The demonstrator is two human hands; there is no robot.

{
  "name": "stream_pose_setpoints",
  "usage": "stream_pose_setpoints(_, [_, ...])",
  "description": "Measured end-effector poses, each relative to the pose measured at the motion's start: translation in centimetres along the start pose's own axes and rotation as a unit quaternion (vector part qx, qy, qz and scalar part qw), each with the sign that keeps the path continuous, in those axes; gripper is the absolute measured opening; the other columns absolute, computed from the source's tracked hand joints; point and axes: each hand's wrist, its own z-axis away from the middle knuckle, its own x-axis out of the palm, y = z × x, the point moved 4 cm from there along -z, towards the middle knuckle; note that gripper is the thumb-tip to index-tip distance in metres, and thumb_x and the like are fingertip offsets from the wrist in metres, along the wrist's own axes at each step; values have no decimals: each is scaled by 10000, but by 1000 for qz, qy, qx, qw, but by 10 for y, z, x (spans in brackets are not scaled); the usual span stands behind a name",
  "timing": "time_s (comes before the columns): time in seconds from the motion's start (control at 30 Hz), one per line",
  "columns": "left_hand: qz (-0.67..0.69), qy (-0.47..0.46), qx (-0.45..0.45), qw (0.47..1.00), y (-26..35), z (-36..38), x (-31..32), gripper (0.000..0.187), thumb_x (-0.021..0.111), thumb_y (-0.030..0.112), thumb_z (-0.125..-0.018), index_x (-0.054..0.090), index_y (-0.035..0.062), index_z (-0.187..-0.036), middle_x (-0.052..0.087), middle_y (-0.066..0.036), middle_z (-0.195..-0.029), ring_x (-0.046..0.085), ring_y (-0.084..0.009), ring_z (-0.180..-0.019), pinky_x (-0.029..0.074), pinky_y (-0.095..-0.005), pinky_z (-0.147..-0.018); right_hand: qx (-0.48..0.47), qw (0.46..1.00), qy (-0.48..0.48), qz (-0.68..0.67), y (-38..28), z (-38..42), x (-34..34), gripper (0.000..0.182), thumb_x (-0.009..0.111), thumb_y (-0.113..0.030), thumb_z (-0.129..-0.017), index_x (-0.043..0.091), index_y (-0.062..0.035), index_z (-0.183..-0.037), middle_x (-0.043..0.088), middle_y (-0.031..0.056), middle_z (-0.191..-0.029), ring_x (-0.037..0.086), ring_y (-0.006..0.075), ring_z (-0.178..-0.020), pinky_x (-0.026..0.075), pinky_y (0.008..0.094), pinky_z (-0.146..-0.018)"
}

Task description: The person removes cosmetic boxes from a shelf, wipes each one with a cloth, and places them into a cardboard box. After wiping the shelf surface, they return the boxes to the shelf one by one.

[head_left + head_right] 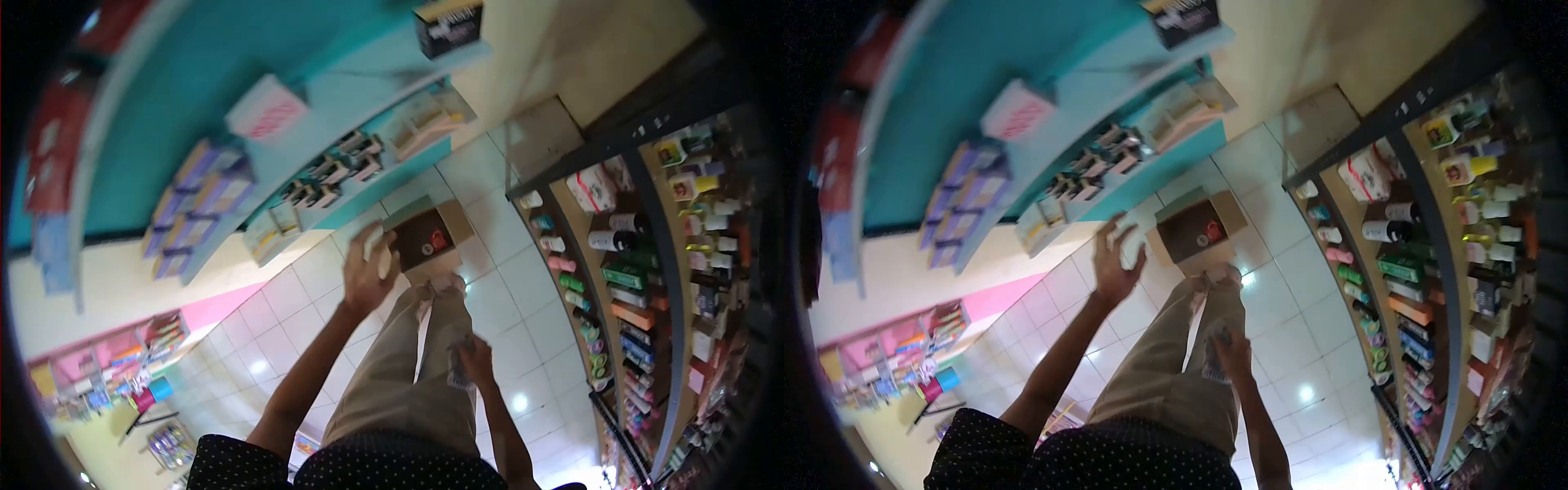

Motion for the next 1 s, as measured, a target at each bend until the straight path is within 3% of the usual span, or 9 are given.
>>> stream_pose_setpoints(0.07, [32,-126,-21,991,-31,40,74,402,578,36,-683,474,69,-1070,424,-135,-1160,460,-322,-994,414,-384,-817,56,993,-50,89,28,15,22,408,628,-310,-683,566,3,-936,589,203,-856,569,332,-827,450,372,-712])
stream_pose_setpoints(0.17, [61,-232,-46,970,-89,97,178,454,570,47,-677,429,72,-1109,389,-131,-1171,451,-329,-994,419,-380,-813,93,987,-79,105,76,30,59,288,625,-267,-683,584,-59,-878,596,143,-813,570,303,-785,445,387,-695])
stream_pose_setpoints(0.23, [22,-371,-136,919,-132,138,240,442,587,91,-677,428,64,-1088,419,-144,-1102,455,-327,-975,409,-394,-815,23,994,40,97,82,32,70,233,645,-226,-644,585,-80,-814,589,113,-749,572,280,-698,457,370,-624])
stream_pose_setpoints(0.43, [-58,-467,-290,833,-232,205,373,436,571,232,-711,443,39,-1080,457,-186,-1067,451,-330,-1016,403,-422,-818,-36,989,130,60,87,0,80,178,648,-150,-599,553,-46,-709,542,106,-638,535,279,-559,433,337,-490])
stream_pose_setpoints(0.63, [-6,-547,-314,776,-311,271,503,360,544,303,-723,547,18,-943,533,-201,-1009,517,-320,-945,396,-428,-826,-87,977,192,15,123,-44,89,188,646,-147,-562,573,-61,-712,555,88,-633,529,261,-521,431,329,-472])
stream_pose_setpoints(0.67, [-3,-552,-313,773,-316,282,518,360,544,303,-723,547,18,-943,533,-201,-1009,517,-320,-945,396,-428,-826,-81,978,193,18,138,-55,93,188,646,-147,-562,573,-61,-712,555,88,-633,529,261,-521,431,329,-472])
stream_pose_setpoints(0.73, [76,-400,-363,838,-323,288,534,333,531,292,-740,566,15,-922,565,-193,-960,554,-296,-873,407,-418,-803,-69,980,188,22,154,-69,101,186,645,-147,-565,572,-57,-711,555,90,-632,529,261,-522,431,328,-474])
stream_pose_setpoints(0.87, [120,-393,-425,807,-326,292,560,292,518,256,-766,566,20,-930,569,-179,-943,551,-300,-863,418,-406,-777,-49,983,173,20,175,-92,110,183,643,-146,-570,569,-51,-709,553,95,-629,530,261,-522,431,326,-477])
stream_pose_setpoints(1.0, [54,-274,-298,913,-352,357,604,304,543,230,-761,531,27,-987,543,-177,-993,525,-321,-907,415,-401,-787,-28,986,161,17,185,-95,110,181,641,-144,-576,567,-44,-707,552,99,-625,531,261,-523,431,324,-481])
